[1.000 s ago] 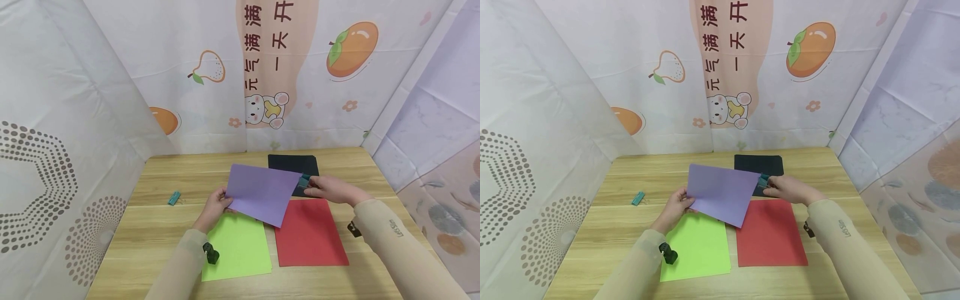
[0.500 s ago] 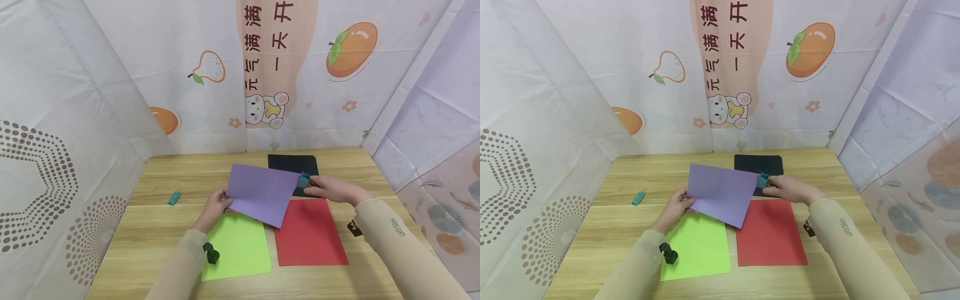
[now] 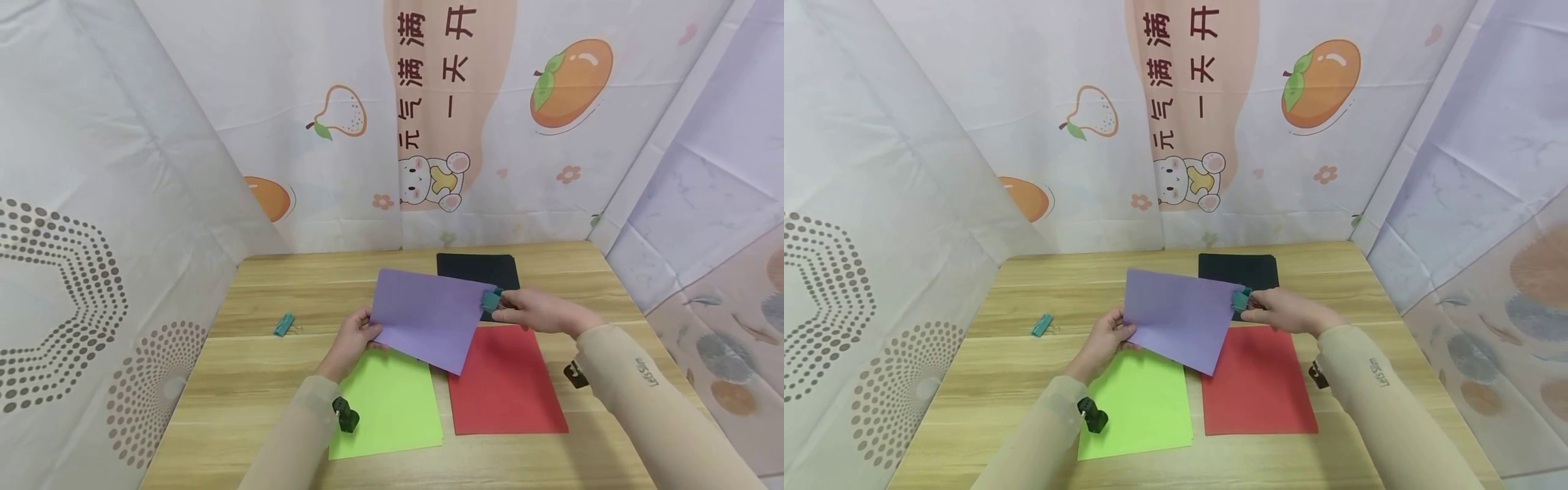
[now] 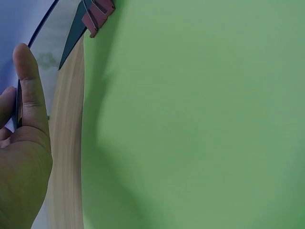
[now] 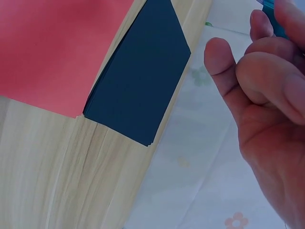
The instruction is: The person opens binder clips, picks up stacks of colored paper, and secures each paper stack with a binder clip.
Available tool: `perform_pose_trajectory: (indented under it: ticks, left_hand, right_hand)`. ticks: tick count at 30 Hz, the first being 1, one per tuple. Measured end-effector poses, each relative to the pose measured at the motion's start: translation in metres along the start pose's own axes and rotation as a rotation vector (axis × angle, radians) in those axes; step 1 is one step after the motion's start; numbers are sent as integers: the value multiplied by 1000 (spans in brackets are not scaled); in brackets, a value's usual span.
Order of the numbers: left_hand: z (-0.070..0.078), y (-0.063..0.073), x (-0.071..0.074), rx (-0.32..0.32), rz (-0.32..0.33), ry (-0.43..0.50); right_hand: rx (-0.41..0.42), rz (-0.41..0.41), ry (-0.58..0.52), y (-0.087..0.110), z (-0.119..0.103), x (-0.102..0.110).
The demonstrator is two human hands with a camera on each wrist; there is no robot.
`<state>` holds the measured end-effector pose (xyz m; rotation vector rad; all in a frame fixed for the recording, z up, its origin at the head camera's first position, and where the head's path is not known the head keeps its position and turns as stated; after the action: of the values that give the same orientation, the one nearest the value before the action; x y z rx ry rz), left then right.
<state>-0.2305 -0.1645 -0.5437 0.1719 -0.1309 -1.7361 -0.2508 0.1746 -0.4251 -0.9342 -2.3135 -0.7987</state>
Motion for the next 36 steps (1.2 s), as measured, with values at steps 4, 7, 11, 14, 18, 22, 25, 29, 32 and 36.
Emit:
perform_pose_trajectory:
  ticks: [4,7,11,14,18,22,25,29,32,36]
  left_hand:
    - [0,0,-1,-2,-2,0]
    - [1,0,-1,-8,-6,0]
    - [2,0,-1,-22,-13,-3]
    - [2,1,-2,-26,-18,-1]
    - [3,1,-3,-21,-22,10]
    - [5,2,-4,-22,-25,1]
    - [6,4,-5,-29,-32,-18]
    - [6,4,-6,-18,-40,-17]
    - [6,5,-6,-6,-42,-9]
    - [6,5,-6,-7,-43,-11]
  right_hand:
    - [-6,-9,-8,-2,0,-3]
    - [-20,-13,-13,-3,1,-5]
    - [-30,-11,-14,-4,1,-6]
    - [-28,-14,-25,-5,1,-7]
    - [-18,-20,-42,-5,-1,-8]
    - [-18,-22,-54,-5,-1,-9]
    - [-19,-25,-68,-6,0,-9]
    - [-20,-27,-83,-6,0,-10]
    - [-18,-30,-90,-5,-1,-10]
    - [-29,-22,-96,-5,0,-10]
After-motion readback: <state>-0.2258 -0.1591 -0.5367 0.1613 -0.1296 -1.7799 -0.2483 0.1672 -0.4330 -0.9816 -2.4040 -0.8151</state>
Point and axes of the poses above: each hand's wrist, its own y-axis away from the middle knuckle, its own x-axis out of the back of the hand, z = x × y, the point moved 6 cm from there along -y, towards the middle knuckle, and after that the axes turned 6 degrees about -y, right-handed, at the moved point
